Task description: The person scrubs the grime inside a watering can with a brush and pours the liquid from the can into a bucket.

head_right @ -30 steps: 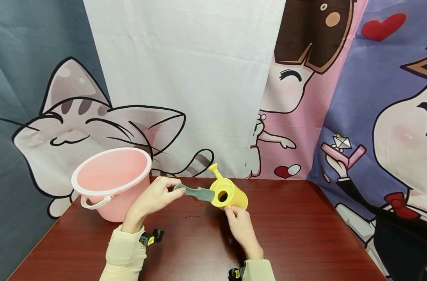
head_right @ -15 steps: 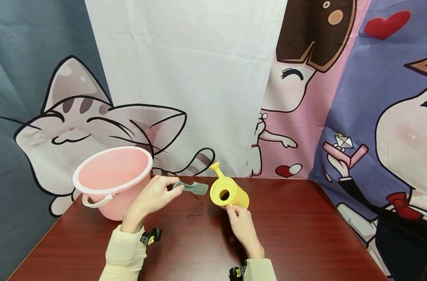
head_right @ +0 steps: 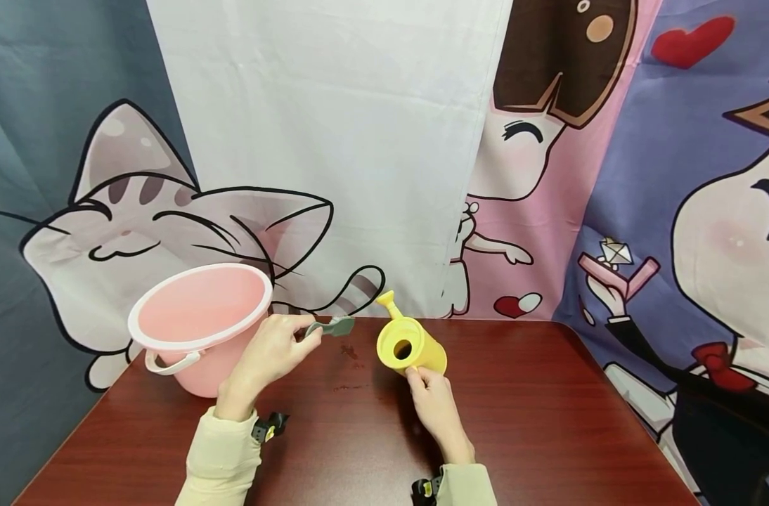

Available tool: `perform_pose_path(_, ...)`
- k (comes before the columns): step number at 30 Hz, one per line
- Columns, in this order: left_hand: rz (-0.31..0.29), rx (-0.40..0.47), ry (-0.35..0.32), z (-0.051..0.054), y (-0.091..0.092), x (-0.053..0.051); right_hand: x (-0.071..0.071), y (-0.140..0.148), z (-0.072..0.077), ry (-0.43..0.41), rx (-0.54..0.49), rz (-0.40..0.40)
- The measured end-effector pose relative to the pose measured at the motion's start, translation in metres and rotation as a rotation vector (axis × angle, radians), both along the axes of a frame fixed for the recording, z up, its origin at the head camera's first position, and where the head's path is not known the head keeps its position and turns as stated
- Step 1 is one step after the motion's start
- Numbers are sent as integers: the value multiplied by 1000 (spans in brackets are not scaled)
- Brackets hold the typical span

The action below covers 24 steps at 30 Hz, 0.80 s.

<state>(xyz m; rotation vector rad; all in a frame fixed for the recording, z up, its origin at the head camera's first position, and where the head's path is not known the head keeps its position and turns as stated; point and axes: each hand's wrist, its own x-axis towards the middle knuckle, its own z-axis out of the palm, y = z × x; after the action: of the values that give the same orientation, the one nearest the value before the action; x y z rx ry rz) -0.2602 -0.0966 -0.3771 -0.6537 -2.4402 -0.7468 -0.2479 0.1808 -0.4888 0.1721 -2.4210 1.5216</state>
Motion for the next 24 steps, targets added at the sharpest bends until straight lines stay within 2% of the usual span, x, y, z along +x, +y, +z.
perform_pose_path(5, 5, -40, 28, -7, 1, -4, 0, 0, 0, -8, -8, 2)
perform_pose_path(13, 14, -137, 87, -25, 9, -13, -1, 2, 0, 6, 2, -7)
perform_pose_path(17, 3, -181, 83, -33, 17, -16, -1, 2, -1, 14, 7, -13)
perform_pose_path(24, -42, -251, 127, -49, 27, -23, -1, 3, 0, 9, 1, -26)
